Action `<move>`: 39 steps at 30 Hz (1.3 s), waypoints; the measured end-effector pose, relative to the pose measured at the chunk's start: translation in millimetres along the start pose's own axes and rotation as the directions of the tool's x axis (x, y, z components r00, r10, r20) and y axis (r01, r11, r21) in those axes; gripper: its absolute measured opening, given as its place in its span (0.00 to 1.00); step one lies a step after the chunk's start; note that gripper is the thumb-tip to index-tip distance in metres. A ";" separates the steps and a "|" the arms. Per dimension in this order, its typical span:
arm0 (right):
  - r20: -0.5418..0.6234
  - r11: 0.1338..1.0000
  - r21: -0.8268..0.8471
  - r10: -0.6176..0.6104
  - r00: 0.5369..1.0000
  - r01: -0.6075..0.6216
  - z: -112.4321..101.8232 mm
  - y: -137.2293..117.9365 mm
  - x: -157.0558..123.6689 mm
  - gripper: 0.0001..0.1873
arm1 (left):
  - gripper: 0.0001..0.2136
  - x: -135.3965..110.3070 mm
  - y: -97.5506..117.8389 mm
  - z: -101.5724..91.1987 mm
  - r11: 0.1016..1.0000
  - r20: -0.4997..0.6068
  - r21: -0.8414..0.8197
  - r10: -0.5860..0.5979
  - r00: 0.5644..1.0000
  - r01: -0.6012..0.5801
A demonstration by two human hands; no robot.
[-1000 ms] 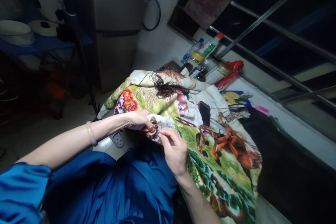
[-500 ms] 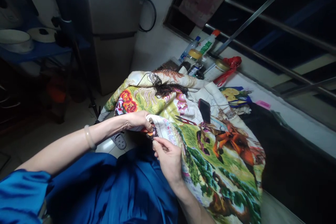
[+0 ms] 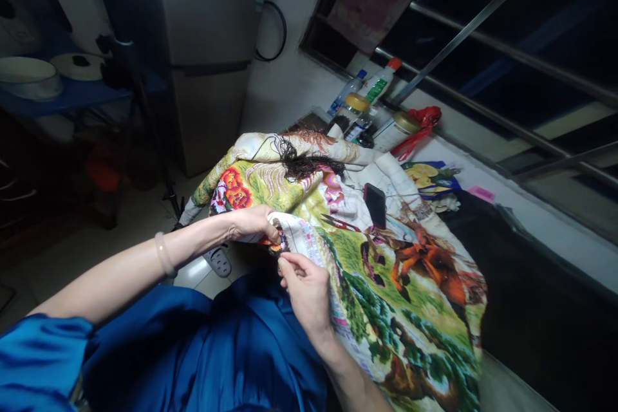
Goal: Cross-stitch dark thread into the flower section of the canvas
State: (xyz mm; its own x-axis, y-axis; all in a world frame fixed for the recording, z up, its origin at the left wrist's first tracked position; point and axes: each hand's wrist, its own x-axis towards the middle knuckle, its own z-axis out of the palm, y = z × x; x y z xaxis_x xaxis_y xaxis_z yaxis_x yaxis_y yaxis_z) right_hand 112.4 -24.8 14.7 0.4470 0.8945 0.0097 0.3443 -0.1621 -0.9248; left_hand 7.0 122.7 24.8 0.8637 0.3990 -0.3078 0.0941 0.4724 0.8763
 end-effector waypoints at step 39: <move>0.014 0.986 0.145 0.080 0.997 -0.081 5.9 0.2 5.1 0.14 | 0.06 -1.1 -0.6 1.0 1.000 -0.017 -0.015 0.023 1.000 -0.023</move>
State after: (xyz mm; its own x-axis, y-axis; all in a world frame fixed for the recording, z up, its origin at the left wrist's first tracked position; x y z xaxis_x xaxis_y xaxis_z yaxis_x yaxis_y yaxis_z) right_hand 109.9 -17.8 12.3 0.4614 0.8845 -0.0692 0.1835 -0.1715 -0.9679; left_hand 6.6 121.2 25.0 0.8569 0.4234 -0.2942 0.0665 0.4751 0.8774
